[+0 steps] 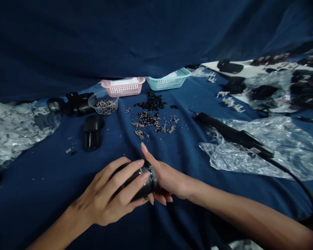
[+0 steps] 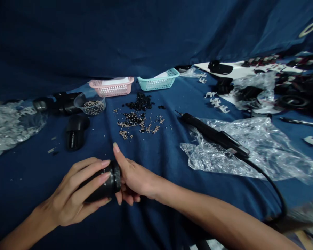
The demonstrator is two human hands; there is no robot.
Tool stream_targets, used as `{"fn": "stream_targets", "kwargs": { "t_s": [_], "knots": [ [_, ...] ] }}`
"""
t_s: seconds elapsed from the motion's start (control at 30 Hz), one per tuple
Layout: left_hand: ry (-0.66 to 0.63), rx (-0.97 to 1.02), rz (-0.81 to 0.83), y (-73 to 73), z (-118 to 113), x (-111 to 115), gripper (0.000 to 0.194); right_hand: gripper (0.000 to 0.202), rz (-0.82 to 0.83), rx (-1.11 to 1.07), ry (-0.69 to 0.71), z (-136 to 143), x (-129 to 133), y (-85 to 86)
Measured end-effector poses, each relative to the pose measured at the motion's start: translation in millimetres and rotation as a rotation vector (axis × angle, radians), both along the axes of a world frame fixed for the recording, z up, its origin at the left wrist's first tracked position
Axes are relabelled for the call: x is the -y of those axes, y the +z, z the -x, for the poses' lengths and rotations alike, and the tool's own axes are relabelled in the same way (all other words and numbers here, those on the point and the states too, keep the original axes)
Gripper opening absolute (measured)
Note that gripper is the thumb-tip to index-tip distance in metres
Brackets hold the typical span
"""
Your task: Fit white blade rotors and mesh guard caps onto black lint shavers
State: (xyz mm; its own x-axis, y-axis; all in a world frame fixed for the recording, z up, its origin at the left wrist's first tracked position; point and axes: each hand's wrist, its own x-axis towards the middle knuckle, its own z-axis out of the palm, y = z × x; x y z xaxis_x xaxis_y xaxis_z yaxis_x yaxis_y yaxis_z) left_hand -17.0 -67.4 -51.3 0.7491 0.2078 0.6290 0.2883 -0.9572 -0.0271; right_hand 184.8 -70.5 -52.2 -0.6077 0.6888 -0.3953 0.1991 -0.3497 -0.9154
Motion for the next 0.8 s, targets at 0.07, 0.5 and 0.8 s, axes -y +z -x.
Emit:
{"fn": "stream_targets", "kwargs": {
  "t_s": [0.07,0.5,0.8],
  "knots": [
    [0.011,0.065,0.111,-2.0,0,0,0.048,0.101,0.073,0.031,0.052,-2,-3,2.6],
    [0.134,0.724,1.406,9.7,1,0,0.031,0.076,-1.255,-0.062,-0.056,-26,-13,11.5],
    [0.169,0.923,1.953,5.3,-9,8,0.035,0.043,-1.33,0.027,0.02,-31,-17,3.8]
  ]
}}
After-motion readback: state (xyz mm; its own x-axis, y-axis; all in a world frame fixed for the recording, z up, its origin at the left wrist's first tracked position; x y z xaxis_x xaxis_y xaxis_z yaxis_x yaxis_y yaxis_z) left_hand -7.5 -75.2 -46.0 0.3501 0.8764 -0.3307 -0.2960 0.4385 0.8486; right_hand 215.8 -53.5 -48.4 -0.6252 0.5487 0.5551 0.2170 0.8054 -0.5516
